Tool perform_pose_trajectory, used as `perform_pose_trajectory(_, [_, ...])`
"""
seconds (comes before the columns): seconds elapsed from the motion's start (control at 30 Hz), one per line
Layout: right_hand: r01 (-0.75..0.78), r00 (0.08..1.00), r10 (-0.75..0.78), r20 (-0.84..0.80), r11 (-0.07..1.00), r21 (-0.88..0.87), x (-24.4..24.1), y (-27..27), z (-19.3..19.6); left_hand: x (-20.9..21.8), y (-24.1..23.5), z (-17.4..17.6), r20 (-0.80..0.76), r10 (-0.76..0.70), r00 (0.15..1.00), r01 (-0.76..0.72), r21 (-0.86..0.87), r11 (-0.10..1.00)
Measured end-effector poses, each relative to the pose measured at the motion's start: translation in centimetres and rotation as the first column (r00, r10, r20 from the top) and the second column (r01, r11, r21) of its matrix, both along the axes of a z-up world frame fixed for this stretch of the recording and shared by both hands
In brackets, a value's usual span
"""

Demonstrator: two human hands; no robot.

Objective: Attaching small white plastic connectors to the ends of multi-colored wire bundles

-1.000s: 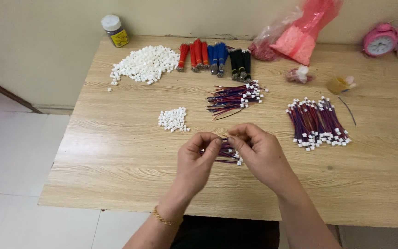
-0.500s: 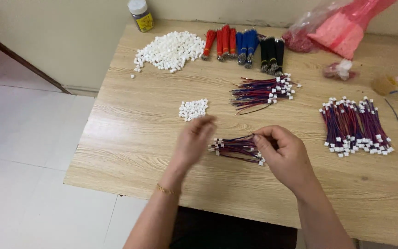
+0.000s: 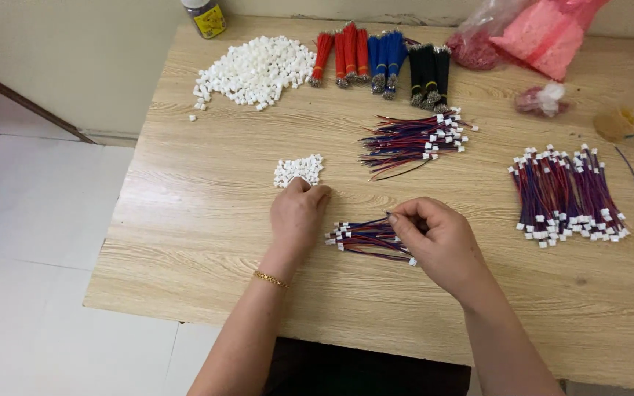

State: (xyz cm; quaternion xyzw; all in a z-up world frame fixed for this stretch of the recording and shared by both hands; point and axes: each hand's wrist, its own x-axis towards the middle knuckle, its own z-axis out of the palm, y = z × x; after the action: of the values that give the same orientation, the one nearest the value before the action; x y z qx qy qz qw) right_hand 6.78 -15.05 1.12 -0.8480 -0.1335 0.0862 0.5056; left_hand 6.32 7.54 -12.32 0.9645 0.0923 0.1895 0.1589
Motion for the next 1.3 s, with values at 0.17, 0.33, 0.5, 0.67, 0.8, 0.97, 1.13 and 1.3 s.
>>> perform_pose_trajectory(0.17, [-0.034,0.999,0.034,-0.028,0.999,-0.002,-0.1,0.6,0.5,-0.4,0.1,1.6,0.002,-0.061,0.998,0.061,-0.126,0.990])
perform_pose_trajectory(0.33, [-0.061,0.993,0.058,-0.103,0.998,-0.028,-0.9,0.6,1.5,-3.2,-1.9,6.8,0.047,-0.138,0.989,0.132,-0.698,0.704])
perform_pose_trajectory(0.5, [-0.107,0.991,0.103,-0.087,0.993,-0.043,-2.0,1.0,3.8,-5.1,-4.0,6.2,0.216,-0.137,0.967,0.214,-0.976,-0.034])
perform_pose_trajectory(0.67, [-0.128,0.988,0.124,-0.089,0.991,-0.045,-3.1,0.6,4.6,-6.1,-4.9,6.6,0.254,-0.165,0.953,0.233,-0.963,-0.132])
perform_pose_trajectory(0.8, [-0.114,0.990,0.110,-0.087,0.993,-0.039,-3.7,0.5,5.8,-6.5,-5.2,7.4,0.288,-0.170,0.942,0.245,-0.941,-0.235])
perform_pose_trajectory(0.97, [-0.121,0.992,0.120,-0.044,0.992,-0.026,-3.7,0.6,5.9,-6.7,-5.3,7.7,0.301,-0.187,0.935,0.250,-0.934,-0.255])
perform_pose_trajectory(1.13, [-0.112,0.992,0.111,-0.064,0.993,-0.021,-4.0,0.6,7.0,-6.9,-5.5,8.8,0.307,-0.186,0.933,0.255,-0.932,-0.259])
perform_pose_trajectory(1.3, [-0.124,0.992,0.126,0.018,0.986,-0.110,-4.0,0.5,7.2,-7.1,-5.5,9.3,0.296,-0.220,0.929,0.266,-0.951,-0.156])
